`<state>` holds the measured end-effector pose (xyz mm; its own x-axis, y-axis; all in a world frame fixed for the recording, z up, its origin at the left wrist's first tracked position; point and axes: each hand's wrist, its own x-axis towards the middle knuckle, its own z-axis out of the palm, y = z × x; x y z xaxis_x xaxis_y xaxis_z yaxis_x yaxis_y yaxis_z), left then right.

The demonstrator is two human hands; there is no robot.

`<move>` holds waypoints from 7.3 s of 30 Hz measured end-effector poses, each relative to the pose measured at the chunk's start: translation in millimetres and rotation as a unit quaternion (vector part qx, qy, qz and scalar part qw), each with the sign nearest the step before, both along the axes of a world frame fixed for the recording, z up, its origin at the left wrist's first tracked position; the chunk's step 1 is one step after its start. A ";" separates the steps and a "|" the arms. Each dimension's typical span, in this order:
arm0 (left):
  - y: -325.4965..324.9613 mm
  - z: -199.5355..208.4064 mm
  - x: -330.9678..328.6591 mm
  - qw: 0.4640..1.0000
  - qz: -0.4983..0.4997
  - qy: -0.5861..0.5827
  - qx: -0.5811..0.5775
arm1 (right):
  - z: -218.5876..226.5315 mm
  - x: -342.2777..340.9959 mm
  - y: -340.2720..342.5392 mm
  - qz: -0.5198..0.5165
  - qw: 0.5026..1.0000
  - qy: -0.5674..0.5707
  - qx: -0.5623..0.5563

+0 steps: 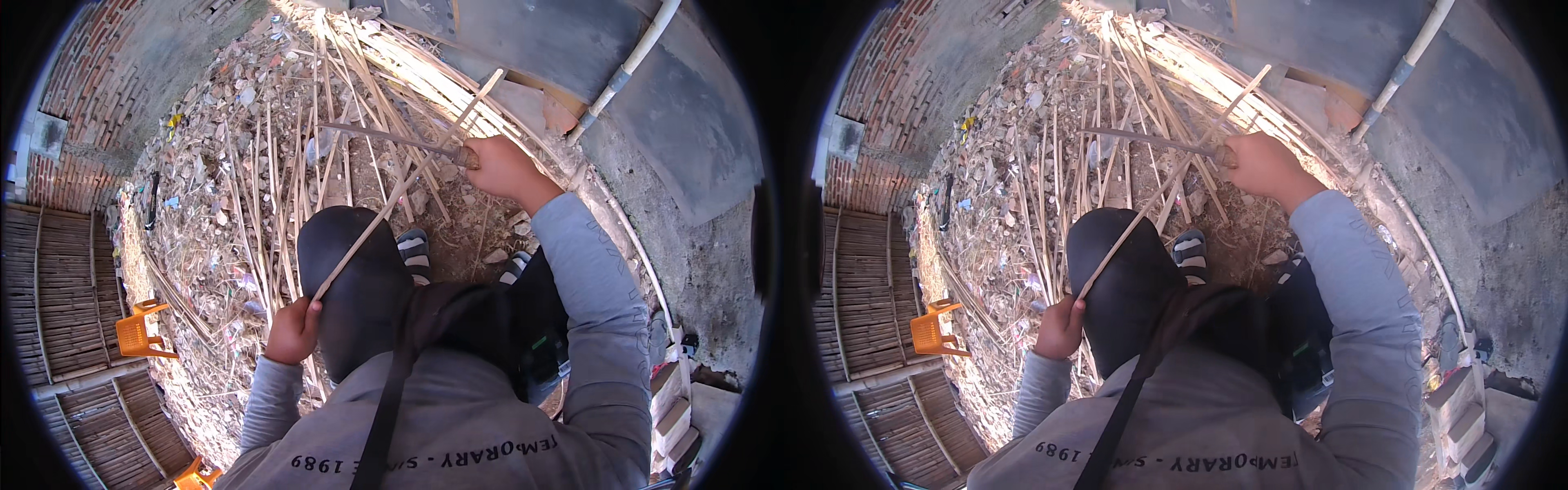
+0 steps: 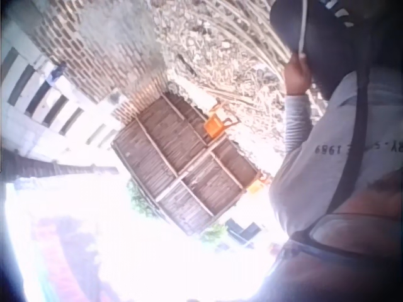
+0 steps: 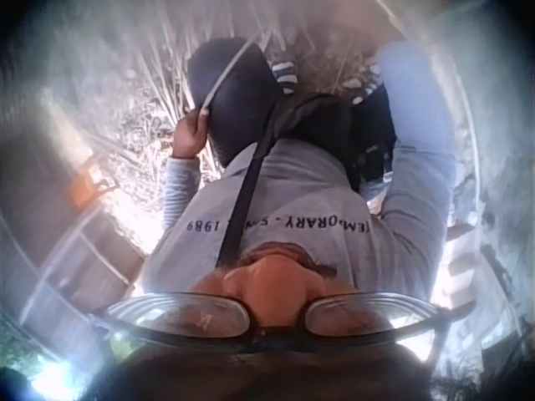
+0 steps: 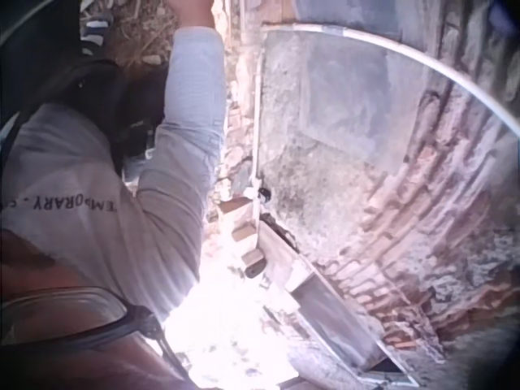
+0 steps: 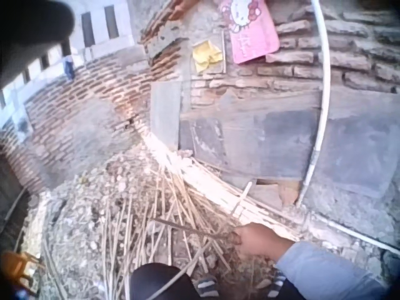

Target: The person strips thin layers from a bamboo pole using a knife, working outdoors over a pile of bamboo debris.

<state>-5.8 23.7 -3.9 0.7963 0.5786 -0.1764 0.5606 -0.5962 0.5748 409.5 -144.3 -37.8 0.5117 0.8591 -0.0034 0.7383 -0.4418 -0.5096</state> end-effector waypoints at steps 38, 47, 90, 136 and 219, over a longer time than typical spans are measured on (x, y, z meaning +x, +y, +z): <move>6.8 -10.5 -13.3 0.998 0.017 -0.013 -0.051 | 0.7 -7.1 7.4 0.035 0.999 0.029 0.013; 11.0 -8.9 -9.2 0.998 0.010 -0.014 -0.065 | -31.6 47.0 -13.9 -0.060 0.993 0.059 0.081; 3.5 -7.0 -23.7 0.999 0.010 -0.017 -0.026 | -1.7 22.4 -13.1 -0.005 0.998 0.023 0.059; -1.9 -27.4 -43.9 0.998 0.023 -0.049 -0.018 | 4.5 0.5 8.0 0.074 0.997 -0.014 0.002; 3.4 -27.3 -34.9 0.990 0.022 0.000 0.141 | 27.4 12.3 -11.2 0.016 0.997 -0.071 -0.022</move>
<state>-40.7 27.1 -31.2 0.7695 0.6386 -0.0030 0.5895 -0.7085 0.3879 421.8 -155.6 -10.4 0.4825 0.8754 0.0300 0.8158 -0.4366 -0.3793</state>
